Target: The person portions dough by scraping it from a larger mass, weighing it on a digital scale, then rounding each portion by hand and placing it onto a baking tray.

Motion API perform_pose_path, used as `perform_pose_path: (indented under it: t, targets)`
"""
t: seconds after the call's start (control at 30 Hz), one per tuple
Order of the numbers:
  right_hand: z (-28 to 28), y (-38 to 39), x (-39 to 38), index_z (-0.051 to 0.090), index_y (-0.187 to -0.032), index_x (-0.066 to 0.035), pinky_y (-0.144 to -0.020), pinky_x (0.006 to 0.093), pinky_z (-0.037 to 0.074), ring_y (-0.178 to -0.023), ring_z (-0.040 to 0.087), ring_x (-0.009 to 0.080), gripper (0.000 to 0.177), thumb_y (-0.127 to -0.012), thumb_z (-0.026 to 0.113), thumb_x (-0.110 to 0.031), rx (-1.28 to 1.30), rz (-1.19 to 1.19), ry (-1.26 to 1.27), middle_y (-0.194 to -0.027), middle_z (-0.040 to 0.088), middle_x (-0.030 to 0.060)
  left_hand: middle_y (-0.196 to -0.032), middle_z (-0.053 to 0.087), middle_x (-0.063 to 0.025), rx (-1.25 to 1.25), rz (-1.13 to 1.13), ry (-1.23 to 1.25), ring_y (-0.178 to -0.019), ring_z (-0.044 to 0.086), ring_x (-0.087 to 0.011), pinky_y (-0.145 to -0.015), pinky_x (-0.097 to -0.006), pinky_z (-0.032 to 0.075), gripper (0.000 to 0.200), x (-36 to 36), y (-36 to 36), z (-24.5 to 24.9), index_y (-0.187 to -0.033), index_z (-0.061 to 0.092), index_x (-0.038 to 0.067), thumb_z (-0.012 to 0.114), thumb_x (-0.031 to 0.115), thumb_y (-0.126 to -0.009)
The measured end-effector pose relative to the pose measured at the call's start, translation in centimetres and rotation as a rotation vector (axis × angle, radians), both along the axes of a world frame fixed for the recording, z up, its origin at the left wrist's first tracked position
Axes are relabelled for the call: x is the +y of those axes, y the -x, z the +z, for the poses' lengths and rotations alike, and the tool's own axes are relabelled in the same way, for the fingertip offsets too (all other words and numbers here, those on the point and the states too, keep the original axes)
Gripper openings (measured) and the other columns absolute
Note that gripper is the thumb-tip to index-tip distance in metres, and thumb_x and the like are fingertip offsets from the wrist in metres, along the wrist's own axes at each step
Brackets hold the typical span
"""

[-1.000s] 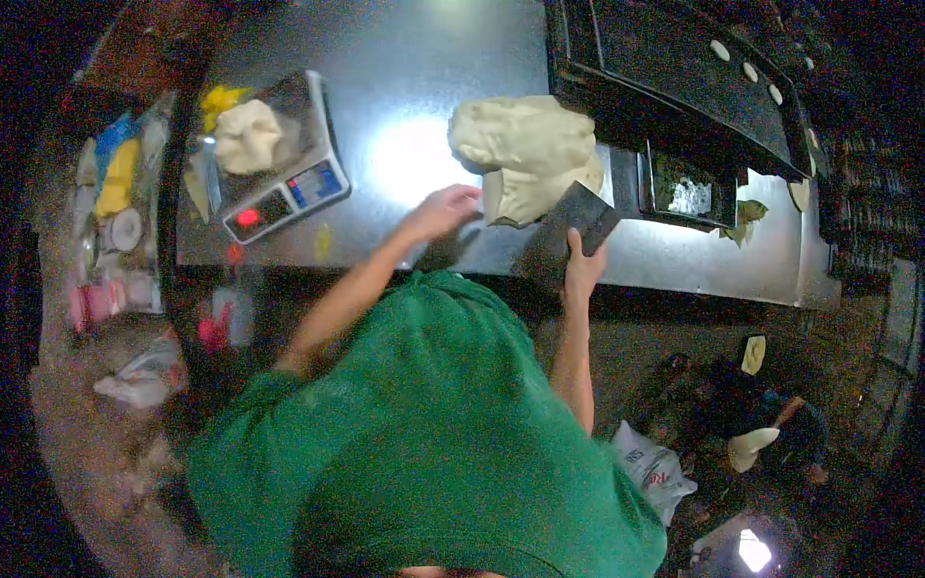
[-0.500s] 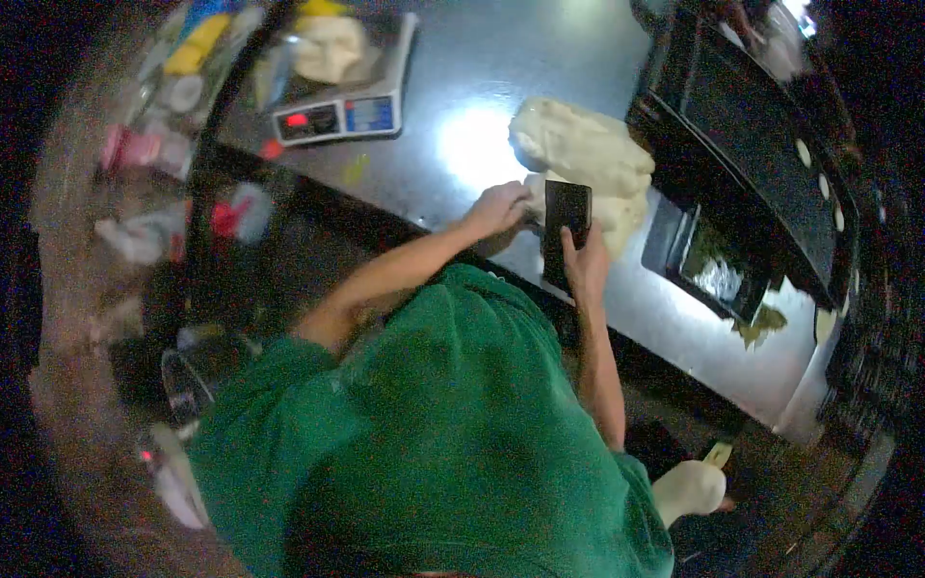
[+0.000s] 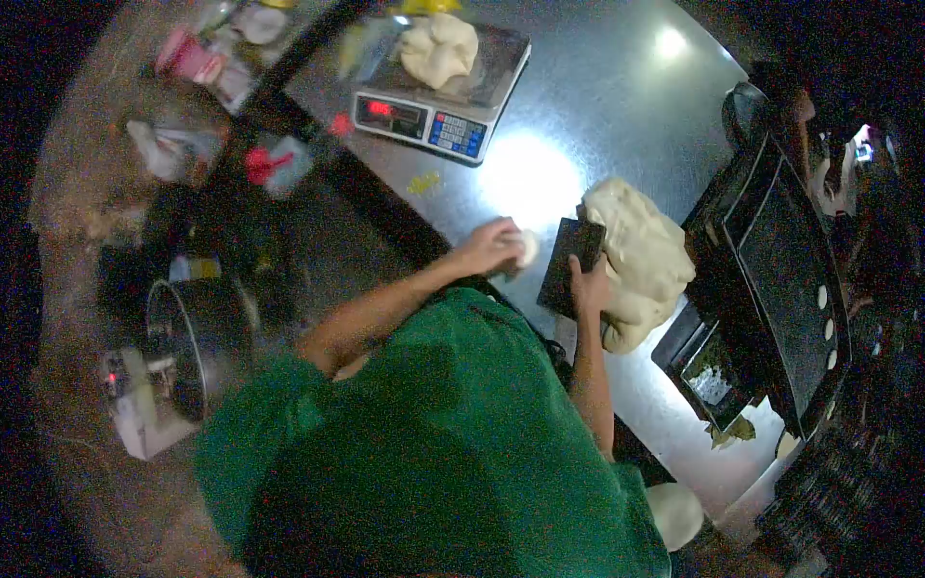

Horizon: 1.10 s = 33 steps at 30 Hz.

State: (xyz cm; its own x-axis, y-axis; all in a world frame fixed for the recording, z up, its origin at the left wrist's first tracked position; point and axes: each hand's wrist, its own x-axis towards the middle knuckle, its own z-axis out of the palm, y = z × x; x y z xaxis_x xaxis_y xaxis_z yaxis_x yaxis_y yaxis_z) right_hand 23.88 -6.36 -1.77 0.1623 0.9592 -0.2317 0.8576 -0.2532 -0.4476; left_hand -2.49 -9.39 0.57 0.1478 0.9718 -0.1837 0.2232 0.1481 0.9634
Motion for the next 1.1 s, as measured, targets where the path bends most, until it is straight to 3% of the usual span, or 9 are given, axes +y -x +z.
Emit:
perform_pose_path:
  t: [0.1, 0.17, 0.2, 0.4, 0.5, 0.63, 0.77, 0.9, 1.1]
  targets:
    - [1.2, -0.1, -0.4, 0.055, -0.130, -0.002, -0.094, 0.0440, 0.049, -0.109, 0.065, 0.0375, 0.063, -0.086, 0.073, -0.044, 0.274, 0.017, -0.033, -0.116, 0.069, 0.0217, -0.129, 0.053, -0.0193, -0.157, 0.189, 0.127, -0.101, 0.067, -0.0301, -0.077, -0.0417, 0.057, 0.032, 2.8, 6.2, -0.9, -0.112, 0.059, 0.003, 0.065, 0.030, -0.096]
    - [1.4, 0.3, 0.2, 0.057, -0.128, -0.002, -0.094, 0.0419, 0.049, -0.107, 0.066, 0.0342, 0.059, -0.087, 0.073, -0.041, 0.287, 0.006, -0.033, -0.115, 0.069, 0.0196, -0.124, 0.055, -0.0195, -0.544, 0.429, 0.235, -0.101, 0.067, -0.0267, -0.074, -0.0352, 0.059, 0.035, 4.3, 8.1, 5.0, -0.123, 0.051, 0.003, 0.061, 0.028, -0.099]
    - [1.6, 0.5, 0.2, 0.058, -0.127, -0.002, -0.093, 0.0409, 0.049, -0.106, 0.066, 0.0325, 0.057, -0.087, 0.074, -0.040, 0.291, -0.006, -0.032, -0.114, 0.070, 0.0185, -0.126, 0.055, -0.0173, -0.456, 0.401, 0.161, -0.097, 0.066, -0.0219, -0.069, -0.0272, 0.058, 0.037, 5.5, 9.1, 4.5, -0.128, 0.045, 0.005, 0.056, 0.028, -0.102]
    - [2.2, 0.8, -0.1, 0.058, -0.125, 0.001, -0.090, 0.0369, 0.051, -0.099, 0.066, 0.0285, 0.051, -0.087, 0.076, -0.027, 0.458, -0.070, 0.003, -0.111, 0.070, 0.0158, -0.115, 0.065, -0.0175, -0.018, -0.310, -0.382, -0.101, 0.065, -0.0318, -0.090, -0.0400, 0.051, 0.047, 10.8, 6.7, 1.6, -0.137, 0.051, 0.006, 0.061, 0.021, -0.093]
    - [2.1, 2.8, -0.8, 0.059, -0.124, -0.003, -0.087, 0.0438, 0.052, -0.097, 0.068, 0.0357, 0.048, -0.086, 0.075, -0.026, 0.318, -0.162, -0.191, -0.105, 0.071, 0.0200, -0.111, 0.068, -0.0201, 0.056, -0.466, -0.066, -0.100, 0.067, -0.0343, -0.089, -0.0414, 0.052, 0.049, 11.1, 4.6, -1.1, -0.134, 0.053, 0.005, 0.064, 0.025, -0.091]
    - [6.5, 8.9, -0.4, 0.053, -0.128, -0.002, -0.083, 0.0491, 0.052, -0.096, 0.067, 0.0437, 0.049, -0.088, 0.069, -0.025, 0.216, -0.204, -0.221, -0.101, 0.069, 0.0265, -0.108, 0.070, -0.0214, 0.289, -0.416, 0.182, -0.099, 0.068, -0.0373, -0.087, -0.0444, 0.053, 0.053, 12.1, 4.4, -7.5, -0.130, 0.054, 0.004, 0.067, 0.031, -0.087]
    - [6.0, 14.6, 0.5, 0.047, -0.130, -0.005, -0.072, 0.0557, 0.051, -0.083, 0.067, 0.0465, 0.047, -0.090, 0.063, -0.024, -0.110, -0.059, -0.059, -0.089, 0.069, 0.0254, -0.096, 0.072, -0.0223, 0.219, -0.555, 0.245, -0.089, 0.070, -0.0374, -0.080, -0.0457, 0.054, 0.035, 13.8, 5.6, -4.7, -0.110, 0.066, 0.001, 0.066, 0.024, -0.083]
    - [2.9, 16.4, 2.7, 0.047, -0.121, -0.005, -0.064, 0.0555, 0.052, -0.074, 0.066, 0.0483, 0.041, -0.090, 0.063, -0.026, -0.177, 0.002, -0.077, -0.080, 0.068, 0.0251, -0.092, 0.071, -0.0225, 0.263, -0.492, -0.004, -0.086, 0.069, -0.0380, -0.079, -0.0445, 0.054, 0.033, 13.1, 7.2, -5.7, -0.103, 0.070, 0.002, 0.064, 0.024, -0.079]
    - [0.3, 13.9, 4.9, 0.051, -0.125, -0.001, -0.087, 0.0473, 0.052, -0.098, 0.068, 0.0404, 0.049, -0.088, 0.070, -0.027, 0.276, -0.161, -0.155, -0.103, 0.070, 0.0240, -0.102, 0.072, -0.0186, 0.271, -0.361, -0.077, -0.095, 0.070, -0.0292, -0.086, -0.0393, 0.053, 0.049, 15.0, 11.3, 3.3, -0.120, 0.065, 0.001, 0.067, 0.037, -0.087]
